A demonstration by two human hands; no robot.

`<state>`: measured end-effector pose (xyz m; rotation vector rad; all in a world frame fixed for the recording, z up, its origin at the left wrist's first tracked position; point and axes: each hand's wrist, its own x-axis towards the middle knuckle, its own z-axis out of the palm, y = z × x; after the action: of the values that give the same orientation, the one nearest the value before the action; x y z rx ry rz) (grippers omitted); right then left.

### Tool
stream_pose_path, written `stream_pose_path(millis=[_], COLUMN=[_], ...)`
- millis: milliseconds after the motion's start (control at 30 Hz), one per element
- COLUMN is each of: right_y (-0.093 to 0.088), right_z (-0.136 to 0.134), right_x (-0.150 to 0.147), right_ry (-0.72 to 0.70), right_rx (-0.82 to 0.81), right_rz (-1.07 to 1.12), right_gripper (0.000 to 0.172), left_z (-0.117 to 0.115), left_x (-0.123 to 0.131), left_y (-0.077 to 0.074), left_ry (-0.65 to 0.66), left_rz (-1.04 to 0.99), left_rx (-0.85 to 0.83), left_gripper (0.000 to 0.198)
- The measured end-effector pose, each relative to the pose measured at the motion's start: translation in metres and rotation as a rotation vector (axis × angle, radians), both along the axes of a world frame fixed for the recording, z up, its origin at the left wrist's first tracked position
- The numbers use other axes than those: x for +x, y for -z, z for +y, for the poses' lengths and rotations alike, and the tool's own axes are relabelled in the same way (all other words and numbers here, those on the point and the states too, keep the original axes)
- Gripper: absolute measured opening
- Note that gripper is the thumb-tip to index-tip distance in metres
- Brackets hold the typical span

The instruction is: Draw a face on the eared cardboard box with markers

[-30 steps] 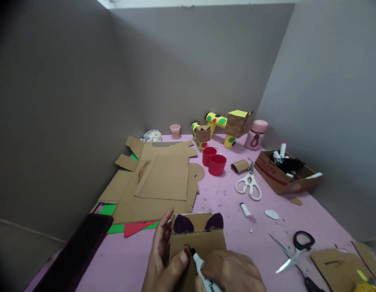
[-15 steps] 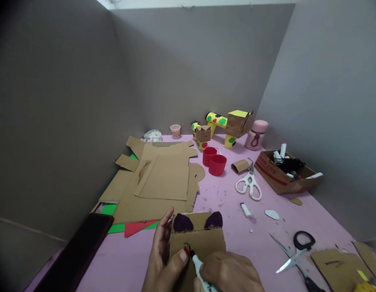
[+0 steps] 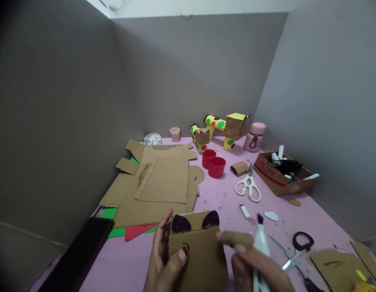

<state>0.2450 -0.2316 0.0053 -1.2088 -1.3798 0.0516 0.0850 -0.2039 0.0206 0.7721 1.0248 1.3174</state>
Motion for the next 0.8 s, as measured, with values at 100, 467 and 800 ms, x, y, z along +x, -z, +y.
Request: stream_pose_path(millis=[100,467,800], right_y=[-0.003,0.019,0.028], right_z=[0.013,0.003,-0.009], right_x=[-0.005,-0.051,-0.057], right_ry=[-0.081,-0.182,-0.054], right_rx=[0.025,-0.375,-0.335], right_rz=[0.305,1.095,1.216], right_gripper=[0.034,0.058,0.066], left_z=[0.002,0.006,0.008], left_x=[0.000,0.004,0.011], left_y=[-0.001,0.016,0.025], left_ry=[-0.025,-0.016,-0.021], left_rz=[-0.026,-0.217,-0.201], left_rx=[0.008,-0.086,-0.232], left_gripper=[0.090,0.086,0.085])
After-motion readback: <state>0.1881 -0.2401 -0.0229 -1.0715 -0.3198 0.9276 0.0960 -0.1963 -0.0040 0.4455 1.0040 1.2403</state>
